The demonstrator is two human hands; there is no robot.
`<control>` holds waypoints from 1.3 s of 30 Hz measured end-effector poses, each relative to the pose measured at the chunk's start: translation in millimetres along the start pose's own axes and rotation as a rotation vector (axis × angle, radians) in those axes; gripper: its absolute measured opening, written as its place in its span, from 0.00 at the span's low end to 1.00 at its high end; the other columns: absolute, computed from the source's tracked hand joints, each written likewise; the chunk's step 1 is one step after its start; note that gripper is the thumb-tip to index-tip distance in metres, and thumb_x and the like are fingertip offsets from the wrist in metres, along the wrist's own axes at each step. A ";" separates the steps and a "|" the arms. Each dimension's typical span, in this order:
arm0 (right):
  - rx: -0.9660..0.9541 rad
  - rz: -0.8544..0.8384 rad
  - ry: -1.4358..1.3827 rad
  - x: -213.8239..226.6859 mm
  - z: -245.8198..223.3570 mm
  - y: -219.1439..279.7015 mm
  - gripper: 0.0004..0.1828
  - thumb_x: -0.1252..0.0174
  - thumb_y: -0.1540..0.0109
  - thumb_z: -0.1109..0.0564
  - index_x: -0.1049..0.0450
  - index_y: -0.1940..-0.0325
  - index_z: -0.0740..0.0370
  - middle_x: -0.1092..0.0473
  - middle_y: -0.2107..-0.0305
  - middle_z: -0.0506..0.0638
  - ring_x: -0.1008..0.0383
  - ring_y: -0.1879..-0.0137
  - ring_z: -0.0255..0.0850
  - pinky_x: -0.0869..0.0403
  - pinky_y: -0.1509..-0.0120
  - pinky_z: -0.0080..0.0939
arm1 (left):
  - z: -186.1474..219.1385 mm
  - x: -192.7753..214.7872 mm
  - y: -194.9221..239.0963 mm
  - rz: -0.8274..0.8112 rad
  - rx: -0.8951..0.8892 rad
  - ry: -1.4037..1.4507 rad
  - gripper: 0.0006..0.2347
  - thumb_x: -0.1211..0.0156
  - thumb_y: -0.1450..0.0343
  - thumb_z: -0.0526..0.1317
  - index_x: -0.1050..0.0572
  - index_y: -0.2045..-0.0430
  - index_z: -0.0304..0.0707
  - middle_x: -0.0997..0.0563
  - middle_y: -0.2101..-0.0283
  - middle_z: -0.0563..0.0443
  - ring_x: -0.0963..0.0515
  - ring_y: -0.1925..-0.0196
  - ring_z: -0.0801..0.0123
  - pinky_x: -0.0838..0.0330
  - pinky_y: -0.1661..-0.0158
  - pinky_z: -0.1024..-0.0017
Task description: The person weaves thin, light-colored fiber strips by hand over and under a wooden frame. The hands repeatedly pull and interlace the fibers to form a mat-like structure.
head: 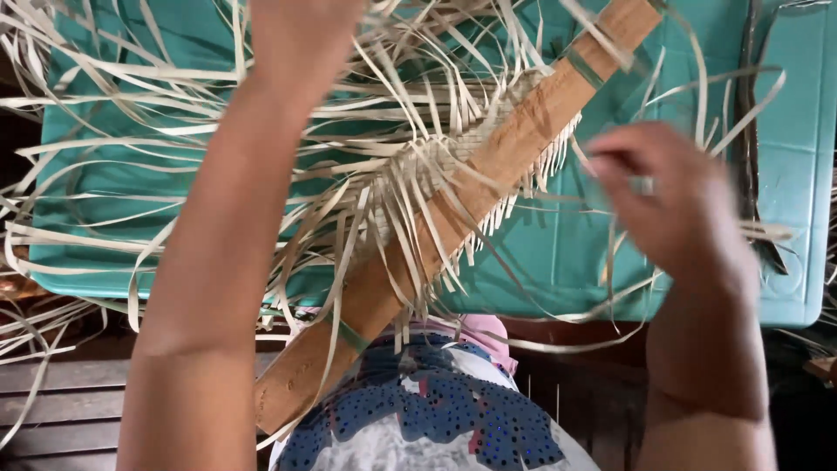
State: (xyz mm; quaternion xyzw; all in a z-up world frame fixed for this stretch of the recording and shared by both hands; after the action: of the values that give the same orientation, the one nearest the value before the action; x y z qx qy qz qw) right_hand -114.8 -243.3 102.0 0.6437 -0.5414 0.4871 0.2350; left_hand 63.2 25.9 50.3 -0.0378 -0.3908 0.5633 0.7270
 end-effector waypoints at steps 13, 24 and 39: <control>-0.079 -0.471 0.457 -119.4 16.7 -121.9 0.10 0.47 0.36 0.47 0.20 0.59 0.41 0.21 0.67 0.50 0.19 0.56 0.56 0.20 0.52 0.57 | 62.3 -107.2 131.1 -0.351 -0.350 -0.391 0.25 0.39 0.28 0.49 0.30 0.41 0.28 0.26 0.40 0.30 0.29 0.34 0.38 0.39 0.33 0.46; -0.224 -0.610 0.253 -116.2 13.7 -140.7 0.08 0.43 0.39 0.46 0.23 0.59 0.46 0.23 0.69 0.57 0.22 0.54 0.62 0.21 0.53 0.64 | 55.1 -111.5 145.4 -0.238 -0.280 -0.289 0.17 0.48 0.23 0.47 0.29 0.43 0.36 0.29 0.39 0.37 0.33 0.30 0.41 0.45 0.30 0.43; -0.112 -0.980 0.371 -145.2 26.8 -173.4 0.12 0.46 0.40 0.52 0.17 0.64 0.54 0.23 0.74 0.59 0.21 0.58 0.60 0.22 0.53 0.60 | 54.0 -107.7 146.1 -0.138 -0.326 -0.245 0.15 0.44 0.24 0.45 0.27 0.46 0.39 0.24 0.44 0.44 0.30 0.31 0.50 0.47 0.28 0.43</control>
State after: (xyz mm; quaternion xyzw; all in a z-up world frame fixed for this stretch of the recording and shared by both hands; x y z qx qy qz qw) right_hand 64.6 -145.0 1.9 0.7109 -0.1514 0.3959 0.5613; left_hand -91.6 -33.3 -41.3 -0.0592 -0.5639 0.4419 0.6951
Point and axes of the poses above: each hand's wrist, its own y-axis away from the middle knuckle, its own x-axis out of the back of the hand, z = x × y, the point moved 4 cm from there along -y, towards the middle knuckle
